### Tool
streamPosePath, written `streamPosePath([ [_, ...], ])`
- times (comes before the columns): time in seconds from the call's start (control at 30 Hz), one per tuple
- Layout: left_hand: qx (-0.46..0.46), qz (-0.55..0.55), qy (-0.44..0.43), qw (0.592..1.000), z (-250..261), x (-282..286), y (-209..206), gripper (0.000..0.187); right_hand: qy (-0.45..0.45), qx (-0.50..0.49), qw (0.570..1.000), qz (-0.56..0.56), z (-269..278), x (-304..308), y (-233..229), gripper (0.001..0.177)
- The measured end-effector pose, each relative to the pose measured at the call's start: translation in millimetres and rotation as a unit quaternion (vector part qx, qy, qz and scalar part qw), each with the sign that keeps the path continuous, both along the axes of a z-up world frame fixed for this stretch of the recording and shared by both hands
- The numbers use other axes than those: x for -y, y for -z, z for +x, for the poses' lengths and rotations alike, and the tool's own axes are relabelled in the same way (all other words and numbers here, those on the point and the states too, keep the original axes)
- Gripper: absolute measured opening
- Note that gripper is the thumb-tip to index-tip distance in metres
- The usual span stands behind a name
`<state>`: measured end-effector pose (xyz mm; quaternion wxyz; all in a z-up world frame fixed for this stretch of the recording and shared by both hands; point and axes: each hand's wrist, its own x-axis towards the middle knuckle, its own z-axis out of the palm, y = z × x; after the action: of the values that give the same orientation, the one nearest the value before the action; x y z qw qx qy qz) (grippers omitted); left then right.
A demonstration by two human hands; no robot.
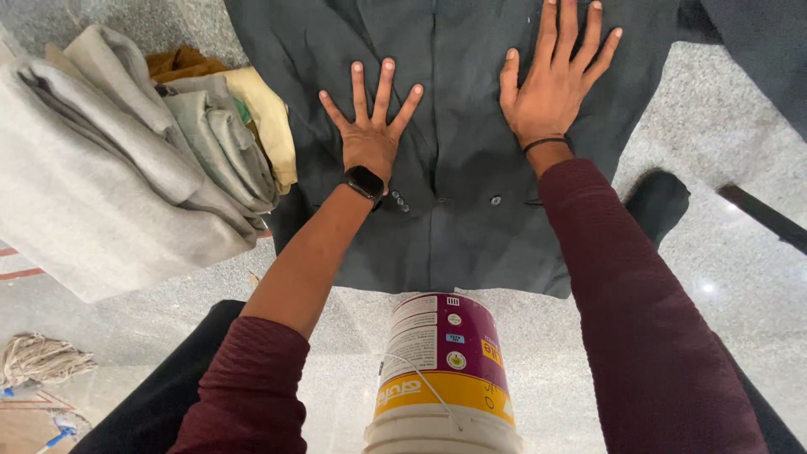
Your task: Folding a black blazer or suit jacket on the floor.
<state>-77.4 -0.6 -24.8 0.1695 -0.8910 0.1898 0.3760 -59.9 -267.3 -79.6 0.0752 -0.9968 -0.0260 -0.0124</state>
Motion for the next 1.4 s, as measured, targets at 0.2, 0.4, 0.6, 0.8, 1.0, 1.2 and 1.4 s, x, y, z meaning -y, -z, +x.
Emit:
streamPosePath([
  [0.2, 0.049, 0.014, -0.006, 0.999, -6.0, 2.6, 11.2, 0.13, 0.01, -0.017, 1.0, 0.005, 1.7, -2.6, -4.8, 0.067],
  [0.4, 0.062, 0.009, -0.016, 0.998, -6.9, 2.0, 13.1, 0.126, 0.005, -0.01, 1.0, -0.002, 0.7, -2.3, -3.5, 0.064],
  [0.6, 0.072, -0.01, -0.012, 0.997, -8.6, -1.0, 12.0, 0.127, 0.002, -0.022, 1.0, -0.011, 0.9, -0.6, -1.5, 0.064],
  [0.8, 0.067, -0.024, -0.04, 0.997, -6.4, -2.6, 19.2, 0.127, 0.063, 0.034, 0.992, 0.101, -6.0, -30.5, -47.5, 0.04],
  [1.0, 0.051, -0.037, -0.054, 0.997, 2.3, -0.9, 5.5, 0.114, 0.024, -0.243, 0.716, 0.654, -80.6, -124.9, -104.1, 0.034],
  [1.2, -0.05, -0.057, -0.117, 0.99, 7.1, 1.9, -11.2, 0.097, 0.029, -0.303, 0.714, 0.631, -77.1, -140.7, -116.9, 0.045],
  [1.4, -0.08, -0.087, -0.134, 0.984, 11.4, -1.5, -15.7, 0.088, -0.008, -0.347, 0.742, 0.574, -53.2, -145.2, -120.7, 0.039],
])
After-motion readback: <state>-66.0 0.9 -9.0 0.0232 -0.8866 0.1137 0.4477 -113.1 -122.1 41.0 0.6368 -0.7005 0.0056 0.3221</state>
